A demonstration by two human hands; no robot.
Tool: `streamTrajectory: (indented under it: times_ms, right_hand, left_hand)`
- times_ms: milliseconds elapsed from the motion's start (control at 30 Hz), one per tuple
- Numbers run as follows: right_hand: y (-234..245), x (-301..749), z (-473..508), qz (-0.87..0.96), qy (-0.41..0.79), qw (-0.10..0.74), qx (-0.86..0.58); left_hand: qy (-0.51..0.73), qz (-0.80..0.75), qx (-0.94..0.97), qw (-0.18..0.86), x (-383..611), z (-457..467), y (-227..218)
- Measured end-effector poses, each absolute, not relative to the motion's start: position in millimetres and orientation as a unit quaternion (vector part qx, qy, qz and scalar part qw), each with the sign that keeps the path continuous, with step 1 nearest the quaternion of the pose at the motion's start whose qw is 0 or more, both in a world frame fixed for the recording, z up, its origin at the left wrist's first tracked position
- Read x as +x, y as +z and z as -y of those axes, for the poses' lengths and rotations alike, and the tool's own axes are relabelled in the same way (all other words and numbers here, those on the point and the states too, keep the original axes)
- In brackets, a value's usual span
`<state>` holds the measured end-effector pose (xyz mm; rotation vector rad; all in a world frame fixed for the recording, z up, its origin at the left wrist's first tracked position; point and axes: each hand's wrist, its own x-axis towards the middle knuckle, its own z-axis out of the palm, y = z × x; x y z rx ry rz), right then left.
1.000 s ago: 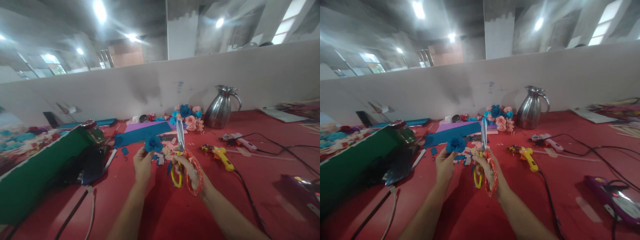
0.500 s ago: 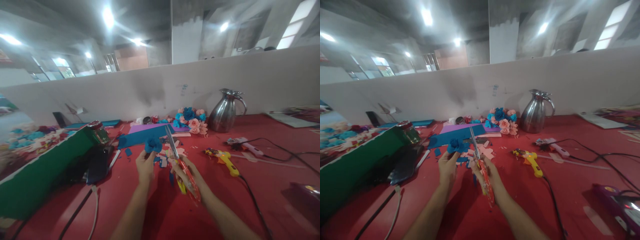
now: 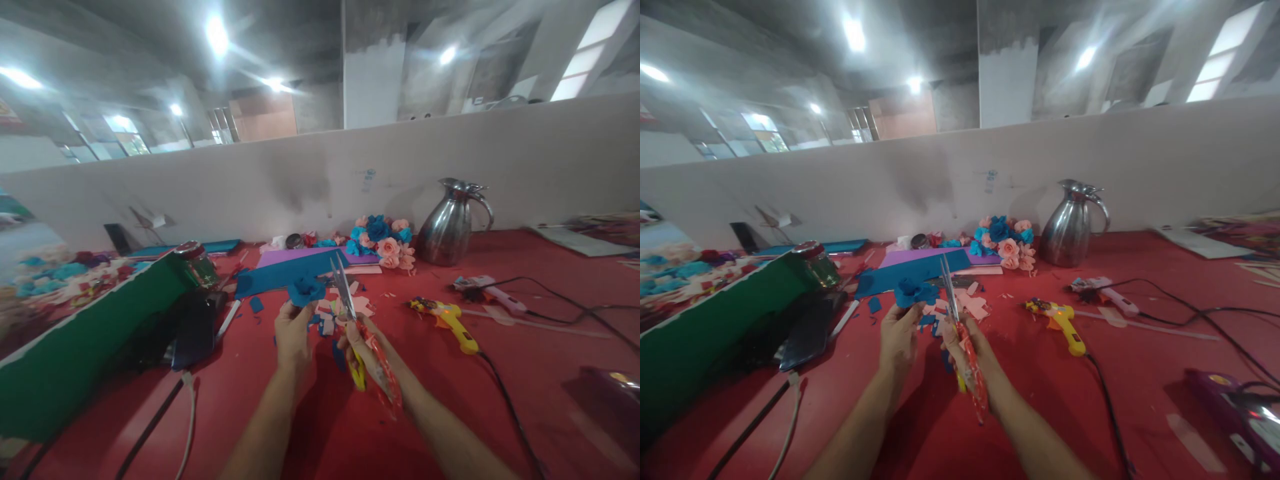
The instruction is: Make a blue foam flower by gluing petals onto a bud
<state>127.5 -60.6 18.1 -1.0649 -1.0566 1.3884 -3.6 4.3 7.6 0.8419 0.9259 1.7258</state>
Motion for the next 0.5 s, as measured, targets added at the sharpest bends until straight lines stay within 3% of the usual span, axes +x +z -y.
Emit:
streamTrajectory:
  times_ms: [167,500]
  right_hand:
    - [18.1,124.4,65.1,0.454,0.601,0.485,-0.444]
    - [27.2,111.2,81.4,0.438,0.642,0.476,-0.412]
  left_hand:
    - [0.72,-0.388,0.333,0.469,1.2,-1.5,11.9]
    - [0.741,-0.48,0.368,0.293,2.8,0.8,7.3]
